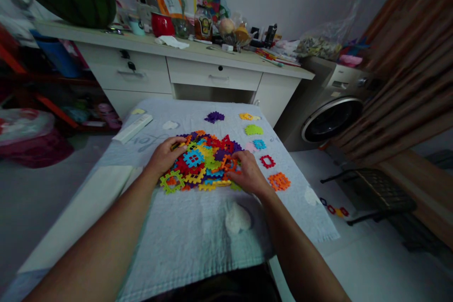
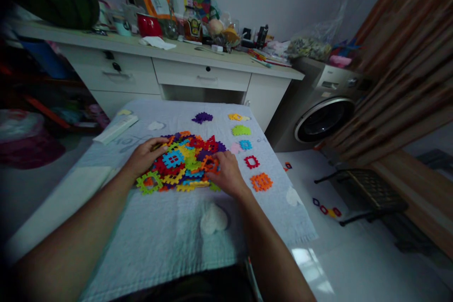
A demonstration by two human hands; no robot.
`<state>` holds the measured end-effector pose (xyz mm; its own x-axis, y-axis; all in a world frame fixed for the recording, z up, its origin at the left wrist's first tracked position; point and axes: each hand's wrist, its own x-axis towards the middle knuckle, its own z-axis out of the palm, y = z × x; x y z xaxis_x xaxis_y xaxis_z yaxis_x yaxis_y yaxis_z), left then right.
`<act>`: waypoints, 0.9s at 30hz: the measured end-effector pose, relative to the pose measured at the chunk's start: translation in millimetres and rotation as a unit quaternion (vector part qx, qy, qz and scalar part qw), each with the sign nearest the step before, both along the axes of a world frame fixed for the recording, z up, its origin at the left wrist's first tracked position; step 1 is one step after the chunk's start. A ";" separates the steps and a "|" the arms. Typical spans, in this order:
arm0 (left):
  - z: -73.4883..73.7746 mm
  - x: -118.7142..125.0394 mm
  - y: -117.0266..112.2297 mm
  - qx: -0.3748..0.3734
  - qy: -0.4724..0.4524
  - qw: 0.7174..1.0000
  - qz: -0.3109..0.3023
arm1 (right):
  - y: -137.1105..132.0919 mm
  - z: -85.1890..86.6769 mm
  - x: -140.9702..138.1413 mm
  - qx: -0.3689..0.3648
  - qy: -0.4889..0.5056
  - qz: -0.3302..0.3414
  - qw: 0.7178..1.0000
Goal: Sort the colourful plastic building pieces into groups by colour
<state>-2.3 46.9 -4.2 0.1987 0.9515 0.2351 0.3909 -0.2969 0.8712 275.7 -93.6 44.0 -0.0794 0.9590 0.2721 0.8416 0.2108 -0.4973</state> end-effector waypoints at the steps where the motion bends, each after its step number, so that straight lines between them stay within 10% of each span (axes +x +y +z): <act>1: 0.2 0.1 0.0 0.000 0.000 1.000 0.000 | -1.7 2.1 3.6 0.007 0.008 -0.007 1.000; 13: -5.7 -3.2 5.6 0.004 0.014 1.000 -0.003 | -64.1 9.2 79.6 -0.067 -0.129 -0.206 0.968; 27: -3.5 -2.4 3.7 0.001 0.021 1.000 -0.001 | -81.6 -5.8 75.5 -0.115 -0.207 -0.271 0.933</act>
<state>-4.7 50.6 -7.6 0.2111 0.9503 0.2288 0.4257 -0.3000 0.8537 351.2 -175.2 38.1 0.3816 0.9181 0.1069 0.9235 -0.3739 -0.0855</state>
